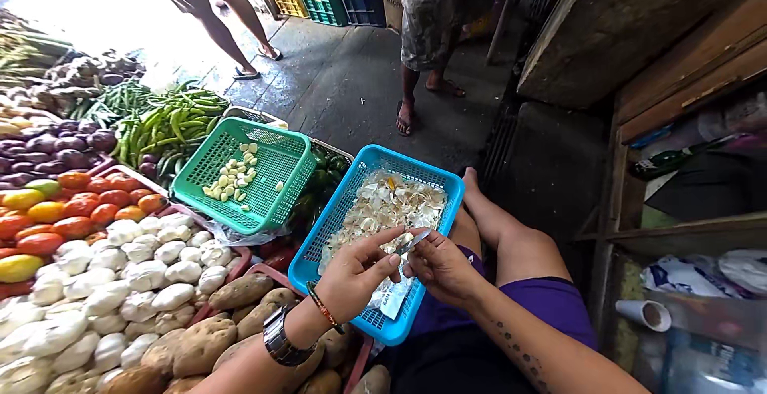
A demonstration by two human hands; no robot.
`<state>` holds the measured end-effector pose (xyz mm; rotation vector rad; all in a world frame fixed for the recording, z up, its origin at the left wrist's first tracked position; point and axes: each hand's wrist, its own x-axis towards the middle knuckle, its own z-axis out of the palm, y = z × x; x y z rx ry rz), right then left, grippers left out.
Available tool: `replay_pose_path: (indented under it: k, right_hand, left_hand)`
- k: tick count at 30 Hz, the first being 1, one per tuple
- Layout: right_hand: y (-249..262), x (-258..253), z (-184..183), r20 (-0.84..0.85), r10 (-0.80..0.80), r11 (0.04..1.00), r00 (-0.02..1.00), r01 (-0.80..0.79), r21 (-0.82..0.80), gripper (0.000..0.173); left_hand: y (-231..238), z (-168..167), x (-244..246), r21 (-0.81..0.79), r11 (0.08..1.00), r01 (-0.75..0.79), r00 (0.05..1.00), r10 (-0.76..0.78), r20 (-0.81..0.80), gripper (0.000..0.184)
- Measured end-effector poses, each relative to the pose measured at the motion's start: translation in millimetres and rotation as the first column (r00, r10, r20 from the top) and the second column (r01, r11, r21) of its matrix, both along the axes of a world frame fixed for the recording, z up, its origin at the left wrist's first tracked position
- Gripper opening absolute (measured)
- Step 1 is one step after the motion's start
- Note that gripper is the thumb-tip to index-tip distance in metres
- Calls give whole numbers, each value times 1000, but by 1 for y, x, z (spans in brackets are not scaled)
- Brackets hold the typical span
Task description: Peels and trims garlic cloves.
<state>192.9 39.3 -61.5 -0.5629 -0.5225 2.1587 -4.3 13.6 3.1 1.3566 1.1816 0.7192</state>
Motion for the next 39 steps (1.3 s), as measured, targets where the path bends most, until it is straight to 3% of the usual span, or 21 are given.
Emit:
replay_pose_path:
  k: [5, 8, 10, 14, 17, 21, 26, 28, 30, 34, 39]
  right_hand:
    - [-3, -6, -4, -89, -46, 996, 995, 39, -78, 2]
    - [-2, -6, -4, -86, -29, 996, 996, 21, -84, 6]
    - [-2, -4, -3, -74, 18, 998, 997, -22, -52, 6]
    - [0, 1, 0, -74, 79, 997, 994, -78, 9, 14]
    - [0, 7, 3, -47, 67, 998, 997, -67, 11, 19]
    - [2, 8, 7, 0, 11, 1000, 1000, -11, -11, 23]
    - [1, 2, 16, 68, -41, 990, 997, 50, -134, 22]
    - [0, 1, 17, 73, -41, 984, 996, 53, -171, 23]
    - [-1, 0, 18, 61, -27, 987, 998, 37, -158, 27]
    - [-2, -1, 22, 30, -19, 989, 999, 24, -147, 28]
    - [-7, -1, 24, -23, -29, 977, 999, 24, -211, 19]
  left_hand:
    - [-5, -7, 4, 176, 984, -16, 984, 47, -171, 36]
    - [-4, -11, 4, 263, 964, -22, 969, 85, -231, 34]
    - [-2, -9, 4, 218, 972, -87, 958, 142, -249, 33]
    - [11, -7, -4, -18, 946, -323, 925, 311, -218, 33]
    - [13, 0, -5, -131, 949, -286, 944, 256, -206, 38]
    - [4, 4, 4, -89, 971, -224, 966, 209, -151, 30]
    - [-1, 1, 8, -38, 950, -310, 947, 305, -102, 18]
    - [-4, -1, 9, 33, 962, -272, 959, 274, -68, 28]
    - [-7, -2, 8, 205, 968, -141, 974, 173, -144, 43]
    - [-14, -13, 8, 548, 832, 88, 890, 181, -419, 44]
    - [-14, -14, 5, 612, 780, 133, 865, 210, -456, 39]
